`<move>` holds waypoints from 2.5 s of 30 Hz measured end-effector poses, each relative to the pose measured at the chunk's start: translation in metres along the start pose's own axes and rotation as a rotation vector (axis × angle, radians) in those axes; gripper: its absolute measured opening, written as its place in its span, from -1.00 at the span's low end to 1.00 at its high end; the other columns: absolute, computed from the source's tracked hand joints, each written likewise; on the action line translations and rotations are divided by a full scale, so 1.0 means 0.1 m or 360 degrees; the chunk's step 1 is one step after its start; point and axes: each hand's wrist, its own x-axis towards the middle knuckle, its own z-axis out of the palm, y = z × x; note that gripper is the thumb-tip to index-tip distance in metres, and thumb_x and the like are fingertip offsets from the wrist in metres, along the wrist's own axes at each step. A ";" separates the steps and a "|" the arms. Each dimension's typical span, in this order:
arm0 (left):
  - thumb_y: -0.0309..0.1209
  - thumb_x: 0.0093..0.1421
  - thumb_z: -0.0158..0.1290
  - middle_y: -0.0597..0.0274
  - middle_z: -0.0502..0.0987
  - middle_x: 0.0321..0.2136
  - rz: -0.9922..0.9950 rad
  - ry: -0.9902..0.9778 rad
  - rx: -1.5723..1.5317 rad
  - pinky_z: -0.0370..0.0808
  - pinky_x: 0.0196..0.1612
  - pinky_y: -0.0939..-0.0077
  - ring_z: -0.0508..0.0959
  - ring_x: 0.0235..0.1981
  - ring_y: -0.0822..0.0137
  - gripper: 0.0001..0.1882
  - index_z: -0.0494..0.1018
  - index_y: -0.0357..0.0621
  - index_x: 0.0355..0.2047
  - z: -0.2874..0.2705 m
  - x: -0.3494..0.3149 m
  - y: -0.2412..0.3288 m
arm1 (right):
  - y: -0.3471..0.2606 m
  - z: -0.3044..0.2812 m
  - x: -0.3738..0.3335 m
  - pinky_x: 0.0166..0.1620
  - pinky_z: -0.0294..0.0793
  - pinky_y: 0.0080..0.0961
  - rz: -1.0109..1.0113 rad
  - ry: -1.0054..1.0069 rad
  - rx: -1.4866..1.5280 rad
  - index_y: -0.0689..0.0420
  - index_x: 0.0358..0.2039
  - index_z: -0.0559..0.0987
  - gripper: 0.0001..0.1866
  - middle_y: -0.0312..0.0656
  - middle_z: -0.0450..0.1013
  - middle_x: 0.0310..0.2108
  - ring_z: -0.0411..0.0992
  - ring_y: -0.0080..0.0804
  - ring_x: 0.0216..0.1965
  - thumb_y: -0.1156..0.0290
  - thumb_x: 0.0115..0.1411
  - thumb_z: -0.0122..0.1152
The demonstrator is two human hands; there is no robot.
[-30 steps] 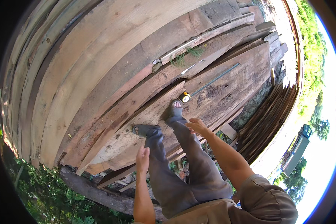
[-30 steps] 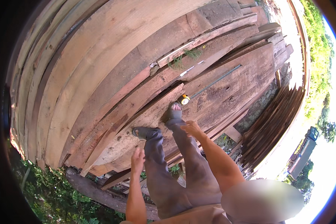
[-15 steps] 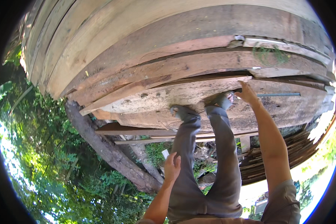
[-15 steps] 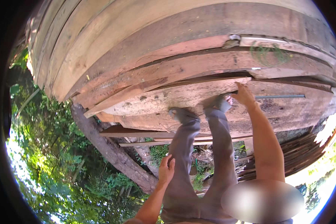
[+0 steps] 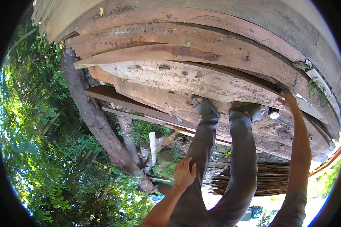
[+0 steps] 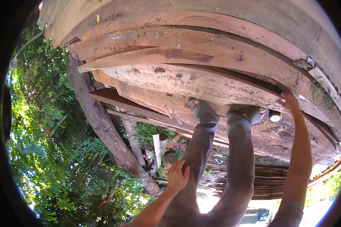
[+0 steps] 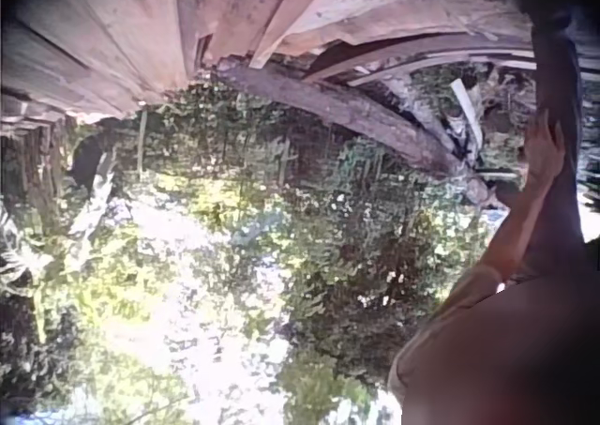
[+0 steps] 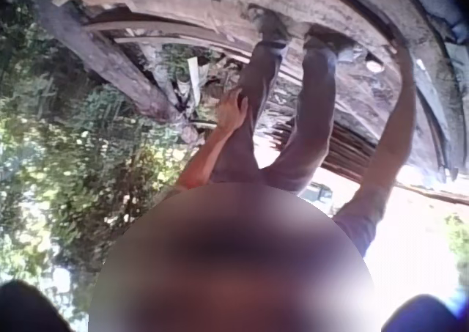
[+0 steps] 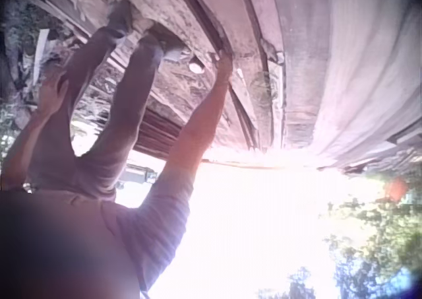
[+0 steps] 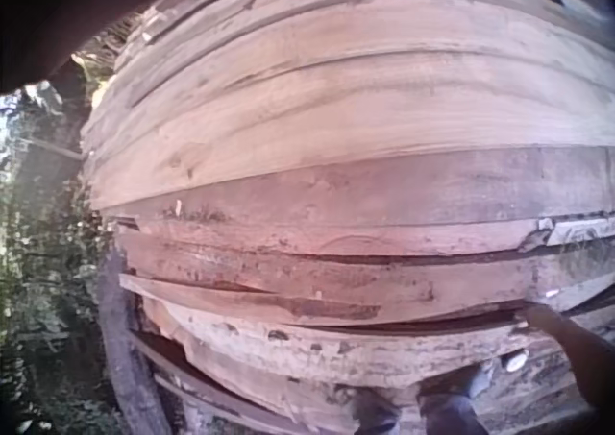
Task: The person measures wooden planks with a tape measure, then picks up and carries several planks across an outdoor yard. The person walks through the area, places planks down, and continues moving through the space.
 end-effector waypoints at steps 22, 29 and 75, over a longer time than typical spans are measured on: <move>0.16 0.18 -0.17 -0.10 0.13 0.18 -0.0734 0.0163 -0.3267 0.19 0.18 0.03 0.17 0.20 -0.01 -0.16 -0.07 -0.19 0.25 -0.15 1.40 -1.37 | -3.41 -1.94 -3.03 -0.64 0.20 -0.25 -0.0076 0.0200 -0.0189 0.14 -0.69 0.32 -0.55 -0.14 0.23 -0.74 0.27 -0.16 -0.71 0.07 0.11 0.11; 0.03 0.24 -0.16 0.10 0.41 0.01 -0.0444 0.0223 -0.3938 0.32 0.11 0.14 0.40 0.03 0.13 -0.42 0.28 -0.16 0.07 -0.36 1.15 -0.98 | -3.59 -2.50 -3.40 -0.65 0.28 -0.33 -0.0494 0.0369 -0.0653 0.08 -0.61 0.38 -0.71 -0.18 0.28 -0.64 0.30 -0.21 -0.66 0.23 0.18 0.08; -0.10 0.19 -0.04 -0.21 0.35 0.03 0.0473 -0.0924 0.0189 0.29 0.09 0.34 0.36 0.09 0.05 -0.39 0.26 -0.36 0.07 -1.51 -0.02 2.78 | -2.84 -0.99 -3.68 0.07 0.33 -0.24 0.1578 -0.0178 0.1503 0.24 0.03 0.33 -0.46 0.05 0.26 0.09 0.27 -0.06 0.11 0.18 0.10 0.06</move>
